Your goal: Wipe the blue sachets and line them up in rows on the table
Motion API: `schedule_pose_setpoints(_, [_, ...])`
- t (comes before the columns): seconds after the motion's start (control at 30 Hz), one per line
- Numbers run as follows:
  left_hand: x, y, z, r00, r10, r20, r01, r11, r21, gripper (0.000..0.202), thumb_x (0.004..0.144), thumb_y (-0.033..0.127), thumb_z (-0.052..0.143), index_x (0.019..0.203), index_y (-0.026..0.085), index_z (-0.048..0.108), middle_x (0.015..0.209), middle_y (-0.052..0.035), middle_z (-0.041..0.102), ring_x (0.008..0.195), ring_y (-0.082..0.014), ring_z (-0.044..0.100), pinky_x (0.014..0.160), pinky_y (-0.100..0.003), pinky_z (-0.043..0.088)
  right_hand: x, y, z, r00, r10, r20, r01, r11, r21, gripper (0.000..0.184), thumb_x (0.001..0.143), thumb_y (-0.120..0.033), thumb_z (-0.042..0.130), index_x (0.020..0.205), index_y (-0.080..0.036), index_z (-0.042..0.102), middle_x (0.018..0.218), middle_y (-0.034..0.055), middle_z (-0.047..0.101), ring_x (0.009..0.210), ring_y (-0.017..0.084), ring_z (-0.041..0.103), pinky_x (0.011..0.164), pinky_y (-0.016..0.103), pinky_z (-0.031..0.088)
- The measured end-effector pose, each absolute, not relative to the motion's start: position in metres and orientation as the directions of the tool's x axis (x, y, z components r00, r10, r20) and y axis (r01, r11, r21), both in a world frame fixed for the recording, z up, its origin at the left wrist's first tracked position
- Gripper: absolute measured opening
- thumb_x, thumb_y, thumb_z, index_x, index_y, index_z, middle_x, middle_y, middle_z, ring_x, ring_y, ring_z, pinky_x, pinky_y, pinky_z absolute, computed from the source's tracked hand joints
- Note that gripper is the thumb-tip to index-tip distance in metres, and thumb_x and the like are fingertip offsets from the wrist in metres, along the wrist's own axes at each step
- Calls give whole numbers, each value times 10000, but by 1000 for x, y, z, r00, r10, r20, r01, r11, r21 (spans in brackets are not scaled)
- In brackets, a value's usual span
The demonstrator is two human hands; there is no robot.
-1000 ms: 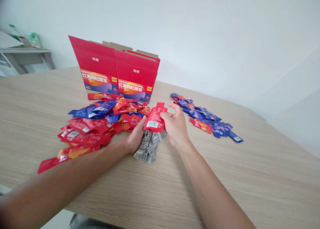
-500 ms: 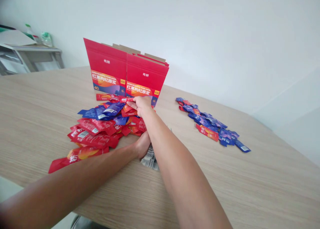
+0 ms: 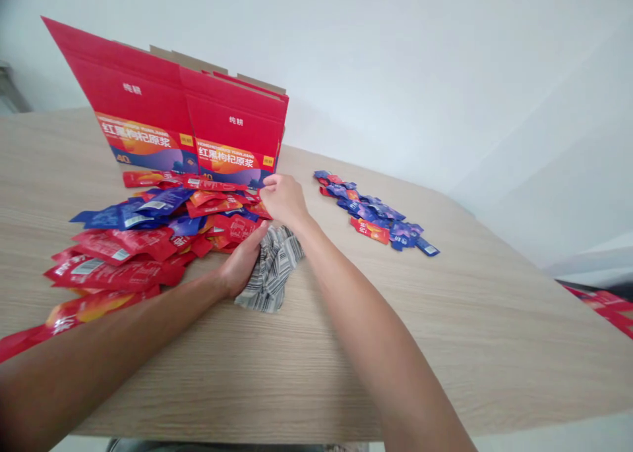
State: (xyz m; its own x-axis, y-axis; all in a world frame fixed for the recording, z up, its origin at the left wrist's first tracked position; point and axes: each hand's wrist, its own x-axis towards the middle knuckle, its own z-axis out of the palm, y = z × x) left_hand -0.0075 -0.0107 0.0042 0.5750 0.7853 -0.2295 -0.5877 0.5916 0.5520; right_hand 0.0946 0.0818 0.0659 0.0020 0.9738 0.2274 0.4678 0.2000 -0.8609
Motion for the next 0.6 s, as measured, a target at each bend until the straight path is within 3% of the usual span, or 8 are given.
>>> schedule_pose_setpoints(0.07, [-8, -12, 7, 591, 754, -287, -546, 636, 546, 611, 1110, 540, 393, 1399, 113, 721, 1114, -158, 842, 986, -314, 824, 990, -455, 631, 144, 74, 60, 4, 940, 340, 686, 245, -685, 218, 908, -153, 677, 1114, -148, 750, 1072, 104, 809, 997, 226, 782, 1032, 412, 598])
schedule_pose_setpoints(0.17, [-8, -11, 9, 574, 746, -338, -519, 651, 554, 636, 1100, 571, 409, 1384, 101, 731, 1096, -164, 842, 948, -320, 827, 941, -447, 646, 225, 61, 45, 119, 945, 305, 895, 31, -445, 383, 948, -180, 647, 1317, -87, 687, 1330, 195, 752, 1235, 284, 727, 1145, 437, 519])
schedule_pose_setpoints(0.27, [-7, -10, 8, 556, 758, -342, -518, 637, 570, 634, 1085, 585, 449, 1384, 104, 733, 1086, -163, 843, 902, -315, 828, 903, -435, 654, 292, 49, 25, 297, 925, 236, 951, -263, -165, 700, 964, -286, 699, 1550, 14, 462, 1564, 317, 559, 1491, 391, 525, 1228, 493, 418])
schedule_pose_setpoints(0.33, [-6, -8, 8, 545, 760, -353, -514, 636, 576, 628, 1089, 579, 443, 1385, 107, 733, 1057, -156, 847, 865, -303, 828, 872, -418, 658, 321, 43, 12, 392, 909, 142, 920, -385, -77, 828, 1004, -428, 684, 1605, 36, 355, 1601, 344, 503, 1538, 430, 457, 1214, 511, 416])
schedule_pose_setpoints(0.4, [-6, -7, 8, 536, 759, -369, -507, 639, 578, 617, 1096, 569, 429, 1380, 115, 736, 1017, -143, 850, 814, -286, 825, 813, -392, 660, 334, 39, 3, 446, 893, 56, 895, -443, -51, 815, 1066, -502, 581, 1612, 42, 315, 1546, 345, 558, 1479, 415, 536, 1150, 472, 464])
schedule_pose_setpoints(0.47, [-6, -7, 8, 539, 753, -377, -499, 646, 577, 615, 1099, 572, 422, 1367, 121, 742, 979, -135, 851, 743, -268, 813, 724, -363, 652, 333, 36, 0, 459, 888, 26, 889, -458, -20, 723, 1114, -481, 481, 1602, 31, 329, 1438, 328, 651, 1355, 378, 655, 1060, 420, 511])
schedule_pose_setpoints(0.6, [-7, -7, 10, 564, 736, -374, -485, 662, 571, 628, 1098, 585, 415, 1341, 114, 751, 938, -132, 847, 630, -234, 776, 589, -317, 609, 306, 28, 2, 389, 920, 55, 913, -393, 113, 505, 1146, -363, 362, 1476, -26, 543, 1282, 306, 738, 1237, 354, 732, 977, 398, 535])
